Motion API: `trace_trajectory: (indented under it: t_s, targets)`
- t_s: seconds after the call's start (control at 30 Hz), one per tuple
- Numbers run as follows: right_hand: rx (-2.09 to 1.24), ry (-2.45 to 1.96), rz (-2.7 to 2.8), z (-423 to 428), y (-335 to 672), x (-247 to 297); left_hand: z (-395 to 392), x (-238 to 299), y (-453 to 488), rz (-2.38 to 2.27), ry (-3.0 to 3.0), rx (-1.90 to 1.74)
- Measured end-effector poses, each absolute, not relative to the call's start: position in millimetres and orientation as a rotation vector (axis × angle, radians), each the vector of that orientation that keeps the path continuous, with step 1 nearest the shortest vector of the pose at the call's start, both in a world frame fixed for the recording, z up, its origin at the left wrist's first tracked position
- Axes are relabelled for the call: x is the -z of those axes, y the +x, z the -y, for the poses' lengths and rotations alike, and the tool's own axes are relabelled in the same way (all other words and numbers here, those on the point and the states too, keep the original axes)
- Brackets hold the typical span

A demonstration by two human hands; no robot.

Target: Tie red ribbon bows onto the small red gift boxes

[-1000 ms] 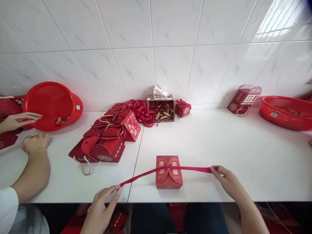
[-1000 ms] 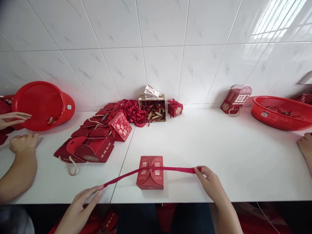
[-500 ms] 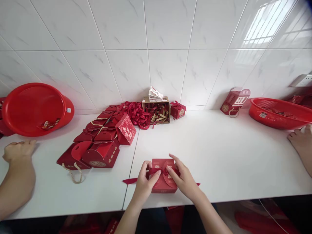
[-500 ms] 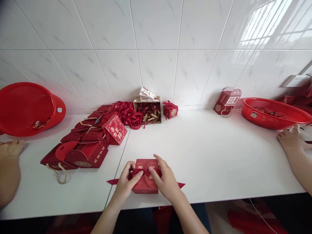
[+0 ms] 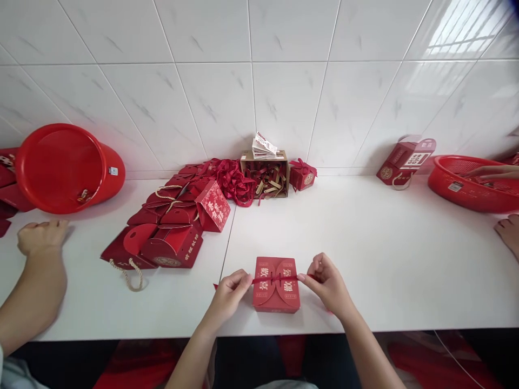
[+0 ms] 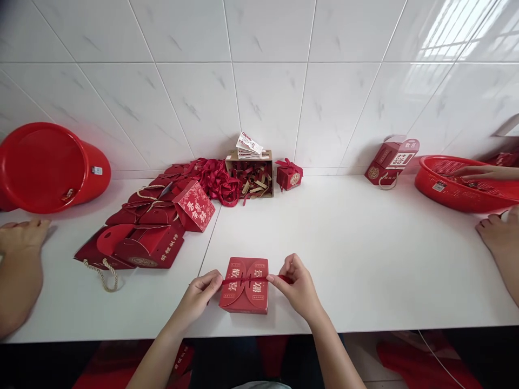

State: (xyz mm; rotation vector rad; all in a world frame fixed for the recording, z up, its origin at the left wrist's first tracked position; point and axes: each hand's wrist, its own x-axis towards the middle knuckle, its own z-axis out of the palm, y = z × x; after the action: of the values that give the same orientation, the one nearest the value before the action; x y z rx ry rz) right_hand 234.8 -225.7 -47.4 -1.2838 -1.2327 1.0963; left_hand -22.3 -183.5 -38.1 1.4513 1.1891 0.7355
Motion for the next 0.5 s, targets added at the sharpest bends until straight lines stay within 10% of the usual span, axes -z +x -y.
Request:
trace_trajectory:
  t_s: [0.5]
  targets:
    - [-0.488,-1.373,1.374,221.2,204.3,20.7,172.4,-19.5,-28.8,-0.729,1.497,-0.219]
